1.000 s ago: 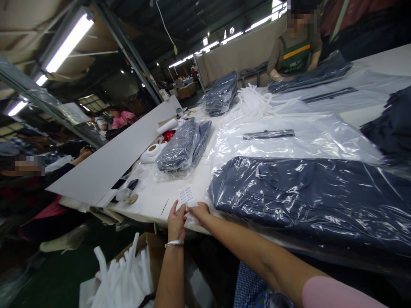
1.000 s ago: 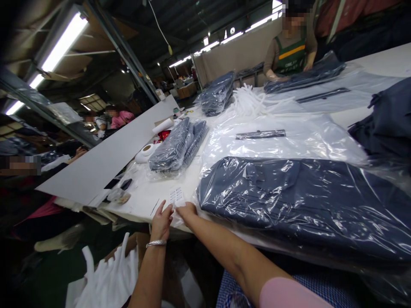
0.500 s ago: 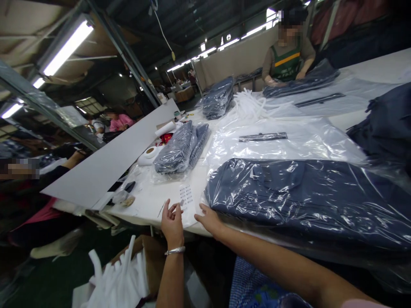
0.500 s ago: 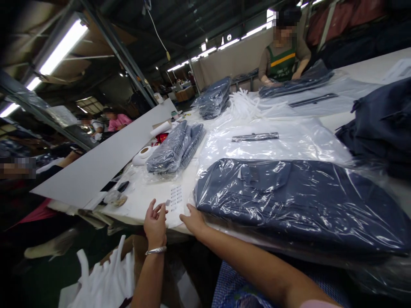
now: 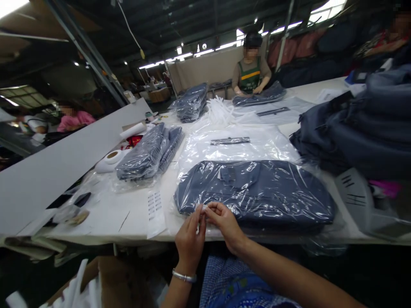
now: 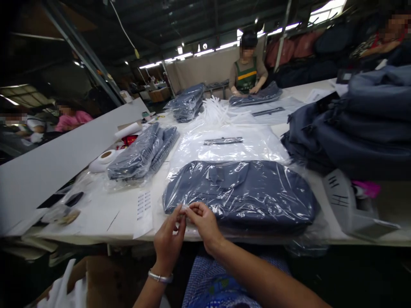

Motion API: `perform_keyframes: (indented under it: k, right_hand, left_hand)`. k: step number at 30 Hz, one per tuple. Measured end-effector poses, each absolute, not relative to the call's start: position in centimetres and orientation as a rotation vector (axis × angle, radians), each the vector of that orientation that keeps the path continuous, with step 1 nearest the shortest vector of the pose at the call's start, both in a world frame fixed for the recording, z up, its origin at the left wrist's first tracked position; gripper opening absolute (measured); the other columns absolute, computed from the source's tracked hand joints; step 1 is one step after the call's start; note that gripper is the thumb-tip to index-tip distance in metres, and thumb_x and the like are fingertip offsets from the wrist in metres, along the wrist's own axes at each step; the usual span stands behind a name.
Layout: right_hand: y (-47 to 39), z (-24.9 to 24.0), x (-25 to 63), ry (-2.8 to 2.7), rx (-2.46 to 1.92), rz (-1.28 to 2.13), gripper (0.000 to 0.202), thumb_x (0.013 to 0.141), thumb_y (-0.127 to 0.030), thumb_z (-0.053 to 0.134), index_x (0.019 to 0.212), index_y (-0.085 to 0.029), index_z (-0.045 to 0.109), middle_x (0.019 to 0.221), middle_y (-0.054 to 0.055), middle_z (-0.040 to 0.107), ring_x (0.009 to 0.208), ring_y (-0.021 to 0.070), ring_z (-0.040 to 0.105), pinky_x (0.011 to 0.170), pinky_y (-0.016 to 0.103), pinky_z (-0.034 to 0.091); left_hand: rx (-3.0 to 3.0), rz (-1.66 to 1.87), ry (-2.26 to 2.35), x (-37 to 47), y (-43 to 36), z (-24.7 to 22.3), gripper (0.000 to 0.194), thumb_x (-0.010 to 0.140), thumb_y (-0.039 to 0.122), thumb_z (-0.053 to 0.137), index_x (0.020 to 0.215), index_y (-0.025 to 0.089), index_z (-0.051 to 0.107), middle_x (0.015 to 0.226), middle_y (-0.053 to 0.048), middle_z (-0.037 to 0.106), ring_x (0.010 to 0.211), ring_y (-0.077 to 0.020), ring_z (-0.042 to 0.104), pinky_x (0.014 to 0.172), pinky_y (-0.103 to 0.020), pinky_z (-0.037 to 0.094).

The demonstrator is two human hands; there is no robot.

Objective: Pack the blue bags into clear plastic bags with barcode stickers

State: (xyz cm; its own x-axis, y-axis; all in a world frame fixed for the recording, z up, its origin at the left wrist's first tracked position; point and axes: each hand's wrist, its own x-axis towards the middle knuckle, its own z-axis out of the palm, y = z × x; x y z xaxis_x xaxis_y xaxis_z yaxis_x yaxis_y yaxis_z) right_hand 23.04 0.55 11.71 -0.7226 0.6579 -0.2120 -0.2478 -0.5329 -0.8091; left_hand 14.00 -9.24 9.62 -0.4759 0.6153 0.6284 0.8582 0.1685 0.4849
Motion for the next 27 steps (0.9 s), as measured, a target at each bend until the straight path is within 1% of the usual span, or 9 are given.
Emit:
perform_keyframes:
  k: [2,4,6,9,12,15,18,22,27]
  right_hand:
    - [1.6,11.2,24.6,-1.120,-0.749,2.196,0.034,0.070,-0.046,0.077,0.086,-0.020,0.063,0.085,0.002,0.067,0.087,0.0192,0.063,0.077,0.029,0.048]
    - [2.8,10.8,26.2,-1.169,-0.823,2.127,0.033,0.070,-0.047,0.077,0.085,-0.021,0.063,0.084,0.002,0.068,0.085,0.0195,0.064,0.074,0.029,0.049]
    - [4.2,10.9,27.8,-1.222,-0.885,2.050,0.033,0.070,-0.047,0.076,0.083,-0.021,0.063,0.083,0.002,0.067,0.083,0.0195,0.064,0.071,0.029,0.050]
    - [6.3,11.4,29.6,-1.312,-0.909,1.951,0.033,0.070,-0.048,0.076,0.082,-0.020,0.062,0.080,0.002,0.066,0.078,0.0189,0.063,0.067,0.028,0.049]
    - [8.4,11.8,30.7,-1.413,-0.893,1.894,0.033,0.071,-0.048,0.074,0.083,-0.020,0.061,0.076,0.001,0.065,0.073,0.0175,0.063,0.062,0.026,0.047]
    - [10.2,11.8,31.3,-1.490,-0.891,1.870,0.035,0.073,-0.046,0.073,0.092,-0.020,0.060,0.074,0.000,0.067,0.072,0.0166,0.063,0.061,0.026,0.046]
    - [12.1,11.7,31.6,-1.589,-0.912,1.762,0.037,0.074,-0.043,0.072,0.100,-0.019,0.060,0.076,0.001,0.069,0.070,0.0155,0.063,0.064,0.027,0.046]
    - [14.6,12.0,31.0,-1.780,-0.981,1.497,0.032,0.076,-0.039,0.069,0.098,-0.017,0.063,0.076,0.002,0.071,0.069,0.0162,0.063,0.068,0.028,0.047]
    - [17.3,11.4,29.6,-1.982,-1.042,1.269,0.025,0.075,-0.033,0.067,0.096,-0.019,0.065,0.076,0.001,0.072,0.069,0.0160,0.064,0.066,0.027,0.047]
  left_hand:
    - [-1.508,-1.334,-2.198,15.1,-8.6,10.0,0.040,0.087,0.021,0.059,0.127,0.026,0.060,0.112,-0.008,0.071,0.093,-0.0213,0.069,0.084,-0.032,0.054]
    - [-1.498,-1.512,-2.277,16.0,-7.7,10.8,0.040,0.088,0.024,0.059,0.128,0.025,0.060,0.109,-0.009,0.072,0.093,-0.0226,0.069,0.083,-0.032,0.054]
    - [-1.426,-1.690,-2.360,16.5,-6.2,11.6,0.043,0.087,0.030,0.061,0.129,0.023,0.059,0.106,-0.010,0.071,0.087,-0.0224,0.067,0.074,-0.031,0.054]
    - [-1.465,-1.866,-2.486,16.5,-3.2,12.7,0.058,0.081,0.038,0.069,0.135,0.024,0.053,0.106,-0.008,0.068,0.081,-0.0197,0.064,0.065,-0.027,0.052]
    - [-1.595,-2.026,-2.585,16.3,-0.2,13.0,0.061,0.081,0.040,0.069,0.137,0.024,0.049,0.095,-0.004,0.068,0.081,-0.0168,0.064,0.070,-0.026,0.051]
    - [-1.649,-2.168,-2.639,16.1,1.8,13.0,0.060,0.080,0.040,0.069,0.135,0.022,0.051,0.088,-0.002,0.068,0.080,-0.0158,0.064,0.075,-0.027,0.051]
    - [-1.673,-2.228,-2.663,16.0,3.3,13.0,0.063,0.078,0.039,0.071,0.135,0.020,0.051,0.088,-0.003,0.069,0.079,-0.0158,0.064,0.074,-0.027,0.051]
    - [-1.695,-2.302,-2.597,15.3,5.5,13.0,0.066,0.078,0.037,0.071,0.137,0.019,0.048,0.089,-0.004,0.069,0.080,-0.0165,0.065,0.077,-0.029,0.052]
    - [-1.781,-2.062,-2.622,13.5,8.3,11.7,0.064,0.077,0.031,0.072,0.136,0.021,0.050,0.086,-0.003,0.070,0.077,-0.0173,0.066,0.076,-0.030,0.052]
